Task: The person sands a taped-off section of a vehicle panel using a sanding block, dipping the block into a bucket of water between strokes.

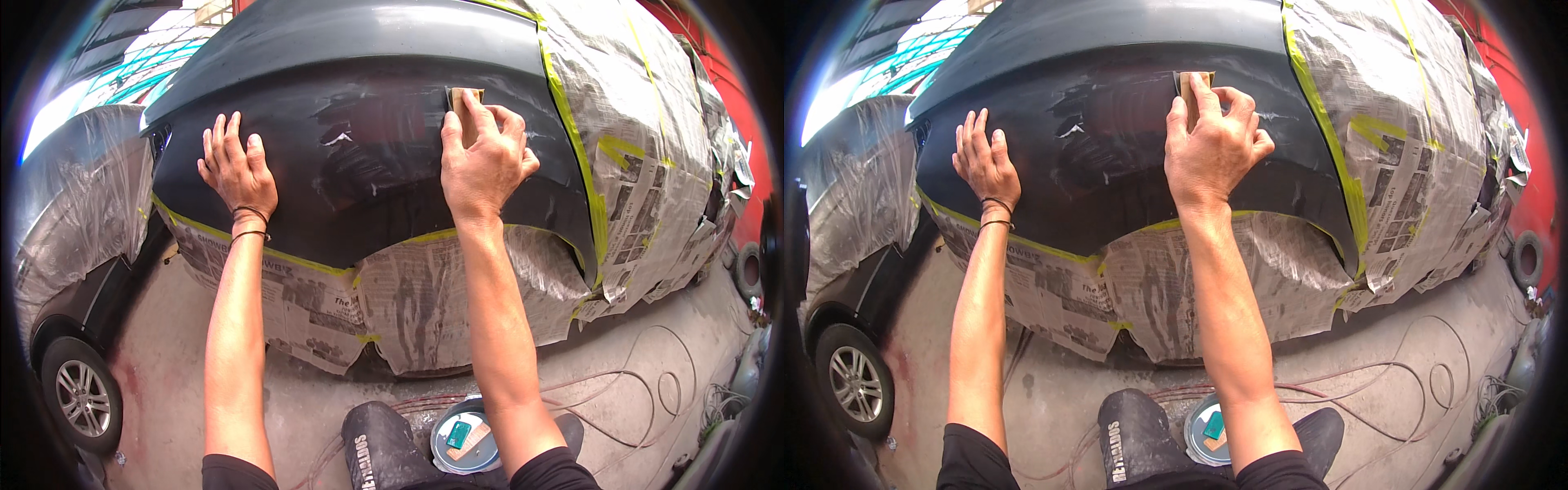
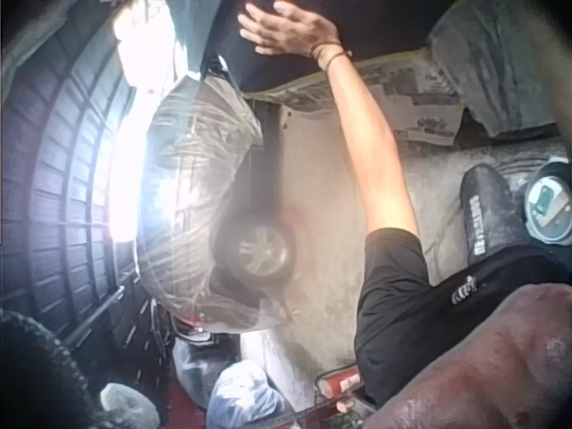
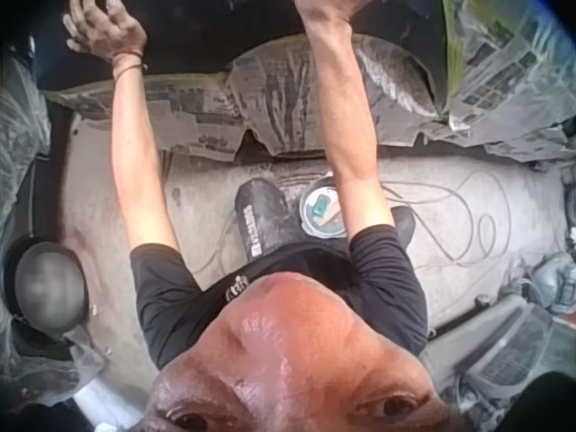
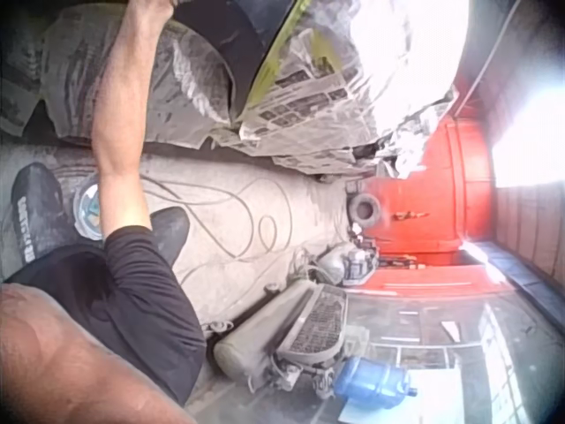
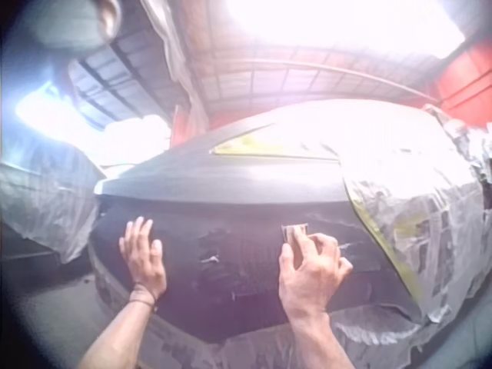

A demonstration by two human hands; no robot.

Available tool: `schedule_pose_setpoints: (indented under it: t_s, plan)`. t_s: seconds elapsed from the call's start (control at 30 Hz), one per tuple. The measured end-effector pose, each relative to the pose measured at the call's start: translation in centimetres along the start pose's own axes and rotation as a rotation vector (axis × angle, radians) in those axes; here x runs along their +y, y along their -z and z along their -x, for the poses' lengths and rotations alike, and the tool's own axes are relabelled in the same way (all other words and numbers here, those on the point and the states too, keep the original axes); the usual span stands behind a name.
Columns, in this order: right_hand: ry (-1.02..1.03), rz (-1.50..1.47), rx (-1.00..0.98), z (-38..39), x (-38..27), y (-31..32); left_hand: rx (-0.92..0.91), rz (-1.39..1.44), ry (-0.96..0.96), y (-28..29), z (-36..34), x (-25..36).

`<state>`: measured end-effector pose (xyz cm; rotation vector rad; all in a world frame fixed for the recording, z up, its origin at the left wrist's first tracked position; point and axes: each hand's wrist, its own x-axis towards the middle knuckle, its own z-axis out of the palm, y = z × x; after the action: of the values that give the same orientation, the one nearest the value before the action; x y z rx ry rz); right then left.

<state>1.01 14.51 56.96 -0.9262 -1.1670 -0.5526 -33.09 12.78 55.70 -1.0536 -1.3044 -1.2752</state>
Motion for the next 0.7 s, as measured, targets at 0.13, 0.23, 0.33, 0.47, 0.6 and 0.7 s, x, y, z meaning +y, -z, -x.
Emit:
schedule_pose_setpoints:
  t_s: [0.13,0.23,0.33,0.47,0.6,0.7]
  plan:
    - [0.102,-0.025,-0.039,1.7,-3.4,-0.9,0.002,0.012,0.002,0.0,-0.3,0.7]
    - [0.12,0.009,-0.045,0.8,-1.0,0.2,0.006,0.027,-0.012,-0.2,-0.2,0.8]
    - [0.038,0.099,-0.006,-0.7,4.3,2.3,0.021,0.012,-0.007,-0.2,0.0,0.3]
    - [-0.046,-0.195,-0.083,2.5,9.9,9.0,0.003,-0.022,-0.004,-0.1,-0.2,0.1]
    - [-0.07,-0.128,-0.399,14.6,12.9,19.2,-0.096,-0.167,0.015,0.6,-0.6,-1.3]
    - [-0.185,-0.078,-0.646,24.5,17.3,26.6,-0.197,-0.161,0.156,-1.3,1.8,4.4]
